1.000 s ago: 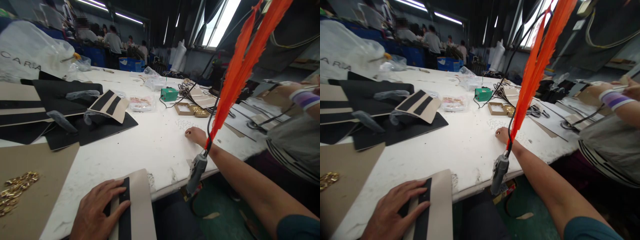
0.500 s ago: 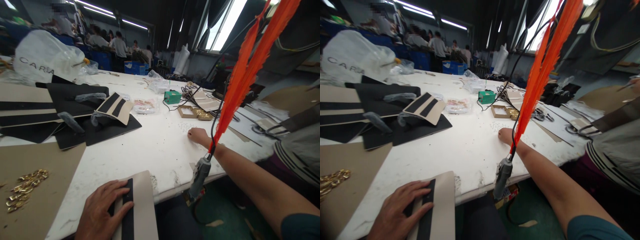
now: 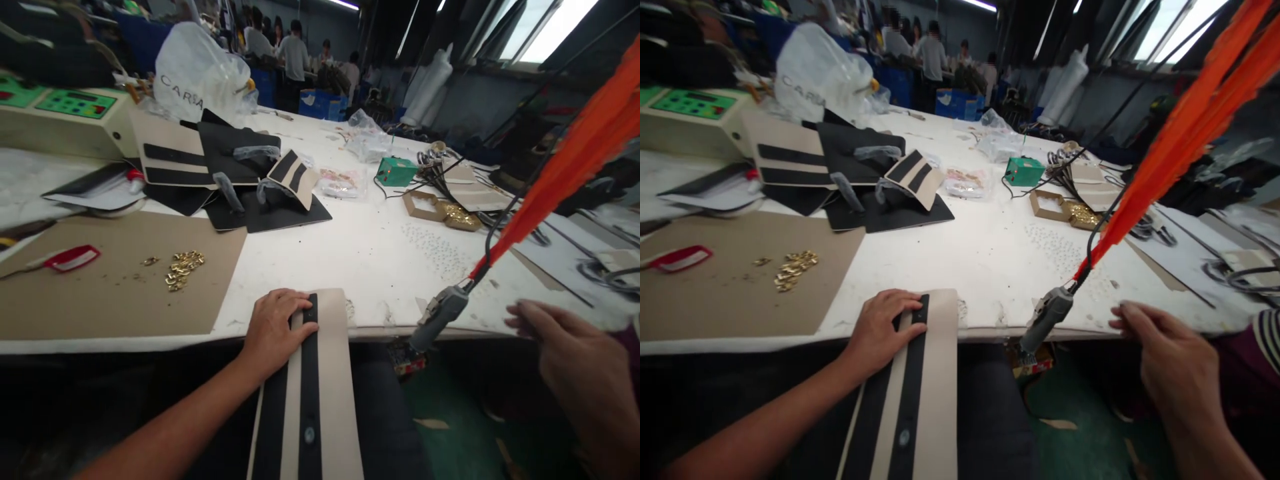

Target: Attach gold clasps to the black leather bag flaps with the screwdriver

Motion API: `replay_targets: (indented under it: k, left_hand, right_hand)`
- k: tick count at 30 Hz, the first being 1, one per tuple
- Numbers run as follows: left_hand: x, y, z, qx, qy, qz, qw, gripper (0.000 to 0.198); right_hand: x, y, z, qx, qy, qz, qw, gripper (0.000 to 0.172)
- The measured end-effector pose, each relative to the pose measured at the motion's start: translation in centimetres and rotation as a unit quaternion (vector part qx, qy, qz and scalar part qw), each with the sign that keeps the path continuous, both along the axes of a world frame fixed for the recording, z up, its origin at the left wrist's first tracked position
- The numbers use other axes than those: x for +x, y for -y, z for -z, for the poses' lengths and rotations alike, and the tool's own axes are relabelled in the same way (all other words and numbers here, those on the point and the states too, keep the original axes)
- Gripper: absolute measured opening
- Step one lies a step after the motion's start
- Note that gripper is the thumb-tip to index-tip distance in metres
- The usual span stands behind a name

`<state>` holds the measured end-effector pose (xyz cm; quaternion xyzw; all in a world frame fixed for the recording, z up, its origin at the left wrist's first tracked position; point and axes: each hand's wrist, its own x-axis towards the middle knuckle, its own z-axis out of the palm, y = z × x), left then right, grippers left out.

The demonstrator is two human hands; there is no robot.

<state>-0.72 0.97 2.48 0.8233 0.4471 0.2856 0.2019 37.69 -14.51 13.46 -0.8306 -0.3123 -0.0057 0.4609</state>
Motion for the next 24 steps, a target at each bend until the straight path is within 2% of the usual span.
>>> replay_targets:
  k: [1, 2, 4, 6, 8, 11, 14, 17, 24]
  left_hand:
    - [0.0, 0.1, 0.0, 0.000, 0.002, 0.000, 1.000, 0.033]
    - [-0.1, 0.1, 0.1, 0.001, 0.003, 0.002, 1.000, 0.032]
    - [-0.1, 0.3, 0.1, 0.003, 0.004, 0.003, 1.000, 0.031]
    - [0.0, 0.3, 0.0, 0.004, 0.005, 0.004, 1.000, 0.030]
    - [0.0, 0.4, -0.1, 0.003, 0.007, 0.004, 1.000, 0.030]
    - [0.0, 0.4, -0.1, -0.001, 0.014, 0.002, 1.000, 0.029]
    - [-0.1, 0.5, 0.0, -0.009, 0.025, -0.001, 1.000, 0.026]
    - [-0.2, 0.6, 0.1, -0.013, 0.029, 0.000, 1.000, 0.025]
    - [-0.1, 0.4, 0.3, -0.008, 0.027, 0.003, 1.000, 0.026]
  right_hand:
    - [-1.9, 1.6, 0.6, -0.011, -0.025, 0.013, 1.000, 0.034]
    - [-4.0, 2.6, 1.4, -0.020, -0.055, -0.003, 0.998, 0.035]
    - [-8.2, 2.7, 3.0, -0.039, -0.121, -0.101, 0.987, 0.035]
    - [-12.1, 0.6, 4.3, -0.072, -0.164, -0.254, 0.951, 0.032]
    - [-15.3, -2.9, 5.4, -0.094, -0.179, -0.379, 0.903, 0.027]
    - [-18.3, -8.1, 6.8, -0.104, -0.135, -0.477, 0.862, 0.020]
    - [-19.6, -11.0, 8.2, -0.117, -0.053, -0.514, 0.848, 0.016]
    - [-19.9, -11.8, 8.8, -0.138, -0.008, -0.511, 0.848, 0.014]
    - [-20.2, -12.3, 8.1, -0.196, -0.036, -0.478, 0.855, 0.011]
